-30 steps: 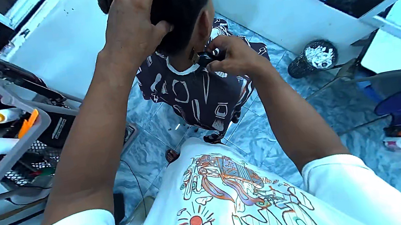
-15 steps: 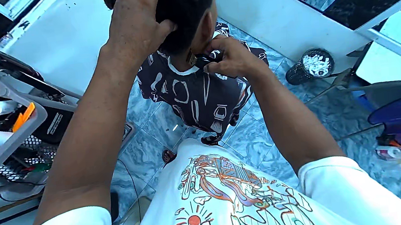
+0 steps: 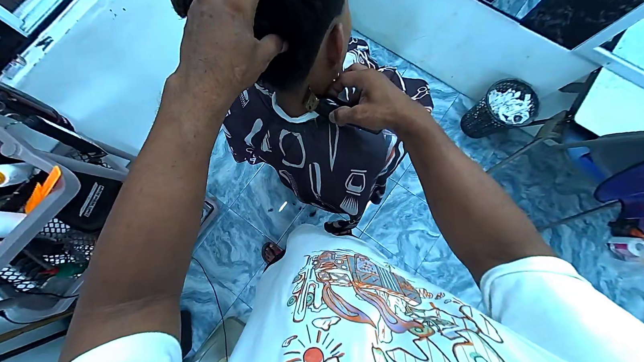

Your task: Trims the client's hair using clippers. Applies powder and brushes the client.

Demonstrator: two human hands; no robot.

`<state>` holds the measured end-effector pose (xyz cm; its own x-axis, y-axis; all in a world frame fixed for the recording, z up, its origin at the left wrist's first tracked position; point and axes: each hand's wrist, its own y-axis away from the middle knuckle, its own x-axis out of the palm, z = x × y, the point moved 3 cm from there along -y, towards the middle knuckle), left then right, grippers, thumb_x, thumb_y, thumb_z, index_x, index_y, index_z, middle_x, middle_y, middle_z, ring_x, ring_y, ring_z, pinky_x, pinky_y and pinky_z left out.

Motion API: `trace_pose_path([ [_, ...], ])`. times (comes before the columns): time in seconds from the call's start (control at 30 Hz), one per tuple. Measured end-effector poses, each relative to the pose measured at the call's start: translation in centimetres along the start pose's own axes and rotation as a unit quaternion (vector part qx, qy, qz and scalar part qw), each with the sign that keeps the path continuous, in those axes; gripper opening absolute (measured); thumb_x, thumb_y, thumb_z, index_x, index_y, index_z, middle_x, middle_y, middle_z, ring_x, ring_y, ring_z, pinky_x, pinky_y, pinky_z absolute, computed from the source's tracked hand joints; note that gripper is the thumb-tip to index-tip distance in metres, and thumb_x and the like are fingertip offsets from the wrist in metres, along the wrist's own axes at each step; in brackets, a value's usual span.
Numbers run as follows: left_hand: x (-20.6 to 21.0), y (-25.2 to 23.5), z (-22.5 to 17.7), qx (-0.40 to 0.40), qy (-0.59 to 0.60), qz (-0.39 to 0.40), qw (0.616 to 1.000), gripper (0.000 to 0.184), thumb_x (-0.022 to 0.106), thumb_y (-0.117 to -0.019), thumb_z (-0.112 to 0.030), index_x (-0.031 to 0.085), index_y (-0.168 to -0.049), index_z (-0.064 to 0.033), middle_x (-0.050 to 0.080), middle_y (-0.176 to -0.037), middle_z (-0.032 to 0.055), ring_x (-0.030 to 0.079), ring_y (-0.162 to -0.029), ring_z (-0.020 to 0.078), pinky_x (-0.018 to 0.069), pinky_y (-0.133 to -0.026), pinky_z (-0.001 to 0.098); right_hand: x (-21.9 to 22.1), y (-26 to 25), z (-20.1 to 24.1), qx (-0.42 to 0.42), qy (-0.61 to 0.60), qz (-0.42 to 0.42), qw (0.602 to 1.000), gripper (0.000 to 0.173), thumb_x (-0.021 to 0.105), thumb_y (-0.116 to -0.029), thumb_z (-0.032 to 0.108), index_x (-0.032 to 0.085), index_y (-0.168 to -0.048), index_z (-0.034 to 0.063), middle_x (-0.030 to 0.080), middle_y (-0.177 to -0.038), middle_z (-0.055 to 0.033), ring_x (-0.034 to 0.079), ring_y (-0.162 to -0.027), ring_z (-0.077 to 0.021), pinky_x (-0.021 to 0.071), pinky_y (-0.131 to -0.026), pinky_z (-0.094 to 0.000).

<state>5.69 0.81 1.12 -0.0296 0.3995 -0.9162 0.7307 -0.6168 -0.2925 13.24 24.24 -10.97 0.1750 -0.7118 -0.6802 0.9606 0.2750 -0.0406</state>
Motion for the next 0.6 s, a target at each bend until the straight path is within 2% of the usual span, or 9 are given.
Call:
trace_pose_path([
  [0.13, -0.1, 0.1, 0.0, -0.008, -0.003, 0.006, 1.0, 0.059, 0.07, -0.094, -0.034, 0.054, -0.148, -0.0162, 0.059, -0.14, 0.0206, 0.061, -0.124, 0.0398, 0.0464, -0.105, 0.0584, 0.0, 0.6, -1.2, 0.025, 0.006, 0.02, 0.999, 0.041, 0.079, -0.0803, 0.036, 0.071, -0.11, 0.0084, 0.061, -0.115, -0.014, 0.064, -0.091, -0.0209, 0.0567, -0.075, -0.0407],
  [0.33, -0.1, 0.0, 0.0, -0.007, -0.003, 0.005, 1.0, 0.059, 0.071, -0.0934, -0.034, 0.055, -0.148, -0.0169, 0.06, -0.14, 0.0196, 0.06, -0.125, 0.0389, 0.0469, -0.105, 0.058, 0.3, 0.2, -0.9, 0.02, 0.013, 0.018, 1.0, 0.041, 0.079, -0.0801, 0.037, 0.071, -0.109, 0.0087, 0.062, -0.116, -0.0133, 0.063, -0.1, -0.0216, 0.0556, -0.081, -0.0411],
  [0.47, -0.1, -0.1, 0.0, -0.005, -0.003, 0.003, 1.0, 0.059, 0.071, -0.0932, -0.035, 0.055, -0.147, -0.0165, 0.059, -0.14, 0.0195, 0.061, -0.124, 0.0383, 0.0469, -0.105, 0.0568, 0.5, 0.0, -0.3, 0.012, 0.007, 0.014, 1.0, 0.04, 0.079, -0.0815, 0.037, 0.071, -0.109, 0.0084, 0.062, -0.118, -0.0137, 0.066, -0.097, -0.0198, 0.0583, -0.079, -0.039],
  [0.6, -0.1, -0.1, 0.0, -0.007, 0.0, 0.007, 1.0, 0.059, 0.071, -0.0933, -0.035, 0.055, -0.148, -0.0167, 0.059, -0.14, 0.0194, 0.06, -0.124, 0.039, 0.0466, -0.105, 0.0583, 0.8, -0.3, 0.0, 0.013, 0.001, 0.0, 1.0, 0.042, 0.079, -0.0805, 0.039, 0.071, -0.108, 0.0086, 0.061, -0.116, -0.0133, 0.064, -0.095, -0.0199, 0.0561, -0.077, -0.0399],
])
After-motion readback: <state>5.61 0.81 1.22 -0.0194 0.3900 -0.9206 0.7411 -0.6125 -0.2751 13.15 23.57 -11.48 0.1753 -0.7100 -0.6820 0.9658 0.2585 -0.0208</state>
